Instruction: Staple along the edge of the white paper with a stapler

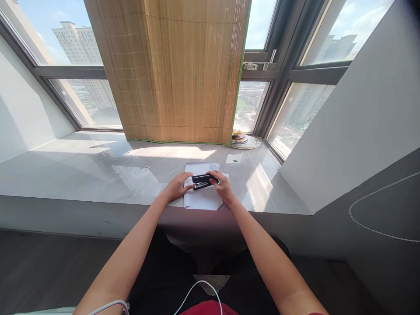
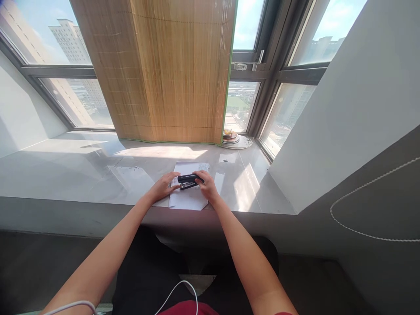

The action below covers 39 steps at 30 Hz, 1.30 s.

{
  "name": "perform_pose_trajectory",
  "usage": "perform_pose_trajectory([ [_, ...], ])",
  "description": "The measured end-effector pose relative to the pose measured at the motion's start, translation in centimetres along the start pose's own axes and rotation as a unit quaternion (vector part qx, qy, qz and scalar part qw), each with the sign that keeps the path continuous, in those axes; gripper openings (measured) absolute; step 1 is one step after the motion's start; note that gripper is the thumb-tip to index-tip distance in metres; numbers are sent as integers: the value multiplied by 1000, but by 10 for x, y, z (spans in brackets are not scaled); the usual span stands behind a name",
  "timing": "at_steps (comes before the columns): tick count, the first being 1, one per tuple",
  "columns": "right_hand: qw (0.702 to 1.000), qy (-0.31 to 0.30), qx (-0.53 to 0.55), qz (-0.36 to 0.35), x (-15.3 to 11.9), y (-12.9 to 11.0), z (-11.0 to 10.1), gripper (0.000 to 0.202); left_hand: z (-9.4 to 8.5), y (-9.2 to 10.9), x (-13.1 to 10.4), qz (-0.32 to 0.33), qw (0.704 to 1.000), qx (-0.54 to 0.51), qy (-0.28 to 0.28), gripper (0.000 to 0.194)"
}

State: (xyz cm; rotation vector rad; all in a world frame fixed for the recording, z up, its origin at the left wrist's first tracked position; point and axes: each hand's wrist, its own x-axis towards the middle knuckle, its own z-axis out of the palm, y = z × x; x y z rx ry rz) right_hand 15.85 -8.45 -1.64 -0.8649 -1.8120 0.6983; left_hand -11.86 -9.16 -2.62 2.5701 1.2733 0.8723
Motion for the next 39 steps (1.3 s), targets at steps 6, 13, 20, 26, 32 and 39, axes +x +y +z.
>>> perform_pose_trajectory([
  [6, 996, 81, -11, 40, -24, 10, -49, 32, -7, 8, 1, -51, 997, 14, -57, 31],
  [13, 984, 132, -85, 82, -57, 27, -117, 34, -6, 19, 5, -66, 994, 61, -58, 25],
  [20, 994, 13, -82, 70, -53, 26, -107, 33, -6, 23, 2, -59, 992, 94, -60, 25],
  [26, 991, -13, -111, 76, -55, 23, -105, 40, -6, 41, 8, -1, 996, 68, -58, 28],
  [32, 980, -92, -176, -17, -55, 17, -99, 53, 22, 86, 17, 77, 980, 33, -182, 58],
  [39, 954, -101, -279, -44, -56, 12, -95, 61, 37, 90, 18, 59, 973, 29, -223, 64],
])
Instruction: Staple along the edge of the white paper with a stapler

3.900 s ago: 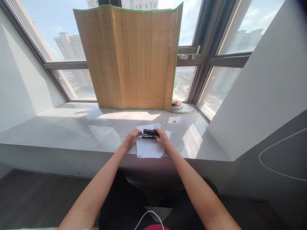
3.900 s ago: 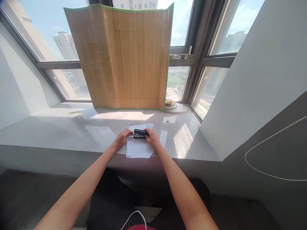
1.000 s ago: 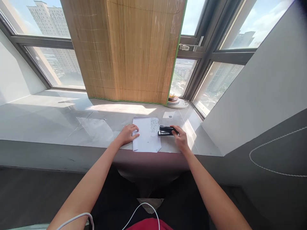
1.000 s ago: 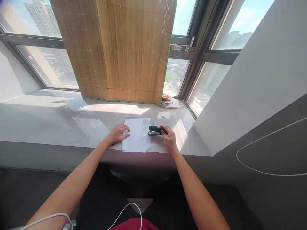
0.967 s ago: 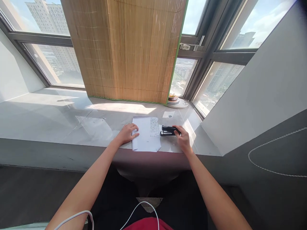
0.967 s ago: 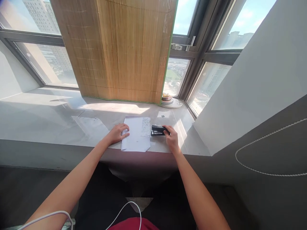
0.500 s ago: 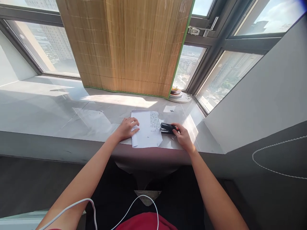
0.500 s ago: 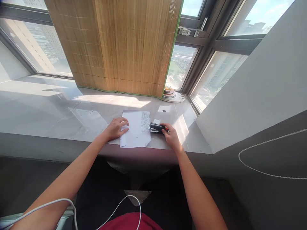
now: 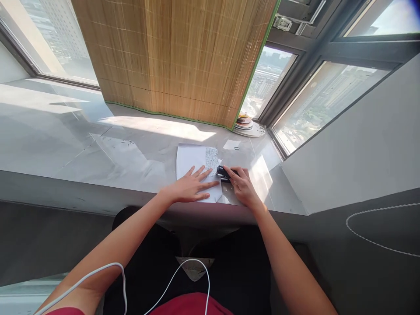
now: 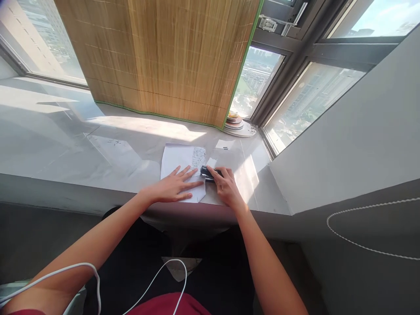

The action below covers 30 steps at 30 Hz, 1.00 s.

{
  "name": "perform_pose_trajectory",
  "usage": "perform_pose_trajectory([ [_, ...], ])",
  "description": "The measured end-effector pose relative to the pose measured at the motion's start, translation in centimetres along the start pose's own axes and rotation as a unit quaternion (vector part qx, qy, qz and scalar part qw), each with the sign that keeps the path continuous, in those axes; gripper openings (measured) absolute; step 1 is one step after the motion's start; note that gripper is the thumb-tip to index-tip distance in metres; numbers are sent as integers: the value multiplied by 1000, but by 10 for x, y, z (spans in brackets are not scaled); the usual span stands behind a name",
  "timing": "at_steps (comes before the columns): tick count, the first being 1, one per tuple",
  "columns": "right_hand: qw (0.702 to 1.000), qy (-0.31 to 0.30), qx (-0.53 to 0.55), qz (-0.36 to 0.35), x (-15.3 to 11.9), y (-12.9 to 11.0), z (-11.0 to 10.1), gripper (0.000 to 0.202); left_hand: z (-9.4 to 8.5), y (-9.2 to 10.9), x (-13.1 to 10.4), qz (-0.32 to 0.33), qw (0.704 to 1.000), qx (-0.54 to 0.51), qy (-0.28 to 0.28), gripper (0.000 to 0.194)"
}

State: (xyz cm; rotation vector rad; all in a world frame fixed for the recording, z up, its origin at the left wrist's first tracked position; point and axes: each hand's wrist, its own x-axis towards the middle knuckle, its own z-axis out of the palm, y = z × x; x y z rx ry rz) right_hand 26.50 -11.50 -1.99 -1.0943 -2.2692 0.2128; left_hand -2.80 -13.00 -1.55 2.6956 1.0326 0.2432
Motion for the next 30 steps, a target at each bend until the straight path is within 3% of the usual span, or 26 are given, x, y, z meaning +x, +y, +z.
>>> perform_pose_trajectory([
  [10, 996, -6, -84, -14, 1, -7, 2, 69, 1, 5, 1, -11, 1000, 15, 14, 64],
  [20, 997, -16, -81, 1, 1, -8, 4, 69, 8, 5, 1, -17, 998, -17, 61, 62],
  [30, 999, -22, -46, -7, 4, -7, 1, 61, 7, 5, 1, -12, 999, -19, 49, 64],
])
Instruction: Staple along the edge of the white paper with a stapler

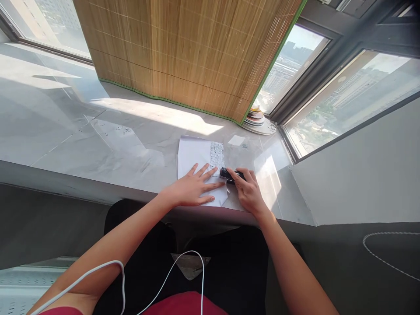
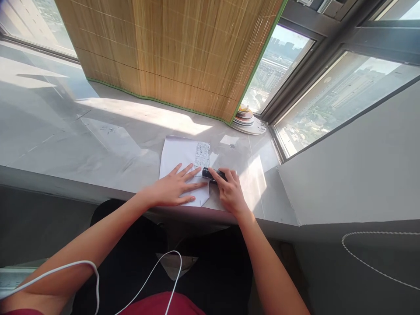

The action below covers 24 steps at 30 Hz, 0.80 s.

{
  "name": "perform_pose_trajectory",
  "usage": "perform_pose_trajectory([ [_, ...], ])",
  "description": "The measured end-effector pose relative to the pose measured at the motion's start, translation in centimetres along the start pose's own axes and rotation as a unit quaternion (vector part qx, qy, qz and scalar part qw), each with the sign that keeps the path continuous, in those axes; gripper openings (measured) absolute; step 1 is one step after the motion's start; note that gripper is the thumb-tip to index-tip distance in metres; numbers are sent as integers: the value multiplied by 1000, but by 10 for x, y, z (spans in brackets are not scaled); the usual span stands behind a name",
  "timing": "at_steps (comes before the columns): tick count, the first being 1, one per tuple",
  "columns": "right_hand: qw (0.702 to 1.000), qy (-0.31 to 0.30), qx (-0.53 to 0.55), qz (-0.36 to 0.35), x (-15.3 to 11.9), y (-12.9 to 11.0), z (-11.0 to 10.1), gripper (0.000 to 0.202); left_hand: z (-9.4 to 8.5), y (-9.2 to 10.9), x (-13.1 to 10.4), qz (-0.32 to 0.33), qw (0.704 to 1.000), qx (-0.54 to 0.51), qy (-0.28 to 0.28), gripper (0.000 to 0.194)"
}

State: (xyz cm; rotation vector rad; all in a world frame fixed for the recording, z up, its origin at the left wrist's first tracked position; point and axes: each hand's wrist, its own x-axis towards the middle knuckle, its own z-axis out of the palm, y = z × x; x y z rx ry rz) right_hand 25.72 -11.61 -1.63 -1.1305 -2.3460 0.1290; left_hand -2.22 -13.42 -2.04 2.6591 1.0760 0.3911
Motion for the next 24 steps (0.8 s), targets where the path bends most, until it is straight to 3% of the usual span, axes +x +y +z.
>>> perform_pose_trajectory([
  [17, 1000, -4, -22, 10, 1, -1, 1, 66, 0, 1, 0, -4, 1000, -15, 10, 63],
  [24, 995, -16, -98, 15, 3, -11, 4, 68, 1, 0, 0, -3, 1000, -10, 6, 64],
])
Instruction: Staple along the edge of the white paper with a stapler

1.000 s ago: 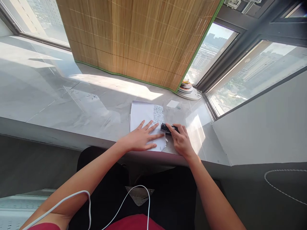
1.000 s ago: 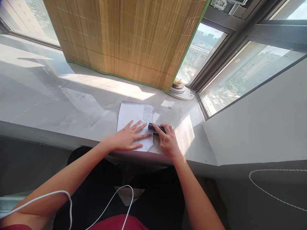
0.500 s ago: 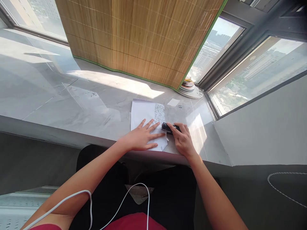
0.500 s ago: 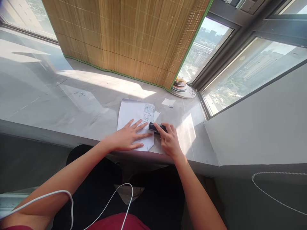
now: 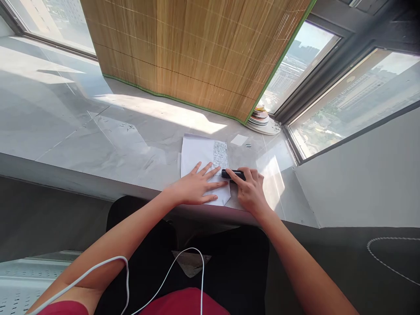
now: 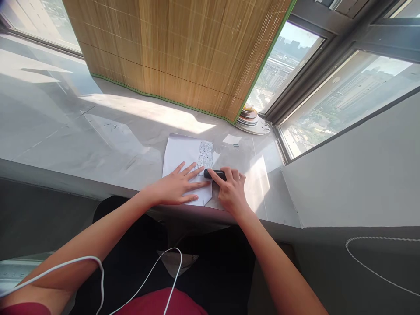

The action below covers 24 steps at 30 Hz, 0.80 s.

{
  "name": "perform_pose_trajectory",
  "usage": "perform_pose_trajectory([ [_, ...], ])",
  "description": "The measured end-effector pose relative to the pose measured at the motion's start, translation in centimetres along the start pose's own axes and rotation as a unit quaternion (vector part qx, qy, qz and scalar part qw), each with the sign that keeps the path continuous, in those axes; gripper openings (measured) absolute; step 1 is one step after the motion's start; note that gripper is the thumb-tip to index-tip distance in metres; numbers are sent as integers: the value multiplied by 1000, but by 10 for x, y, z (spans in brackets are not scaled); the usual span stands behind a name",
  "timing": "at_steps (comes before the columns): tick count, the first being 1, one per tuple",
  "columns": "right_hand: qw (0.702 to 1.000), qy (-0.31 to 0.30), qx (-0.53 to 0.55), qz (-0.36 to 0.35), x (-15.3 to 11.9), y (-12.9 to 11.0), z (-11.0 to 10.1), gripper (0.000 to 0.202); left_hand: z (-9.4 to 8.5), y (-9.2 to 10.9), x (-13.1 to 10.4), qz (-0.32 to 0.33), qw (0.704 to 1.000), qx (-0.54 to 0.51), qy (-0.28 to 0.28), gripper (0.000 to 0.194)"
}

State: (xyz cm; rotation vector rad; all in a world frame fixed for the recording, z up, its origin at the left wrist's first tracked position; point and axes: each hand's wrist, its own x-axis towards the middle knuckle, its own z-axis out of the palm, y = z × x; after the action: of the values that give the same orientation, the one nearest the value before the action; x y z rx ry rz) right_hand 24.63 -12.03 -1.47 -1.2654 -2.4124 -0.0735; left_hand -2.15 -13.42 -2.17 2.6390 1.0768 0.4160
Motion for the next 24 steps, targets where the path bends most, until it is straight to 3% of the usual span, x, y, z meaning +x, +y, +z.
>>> perform_pose_trajectory([
  [5, 999, 30, 23, 20, -1, 0, 6, 66, -1, -1, -1, 0, 1000, 2, 5, 64],
  [12, 980, 147, 51, 127, -3, 7, 11, 58, -1, -4, -1, 6, 1000, 21, -17, 60],
  [17, 970, 159, 89, 158, -2, 5, 15, 53, 3, -8, -1, -5, 999, 40, -23, 79],
  [24, 948, 189, 55, 249, -5, 9, 18, 38, 1, -7, -2, -7, 998, 56, -24, 79],
])
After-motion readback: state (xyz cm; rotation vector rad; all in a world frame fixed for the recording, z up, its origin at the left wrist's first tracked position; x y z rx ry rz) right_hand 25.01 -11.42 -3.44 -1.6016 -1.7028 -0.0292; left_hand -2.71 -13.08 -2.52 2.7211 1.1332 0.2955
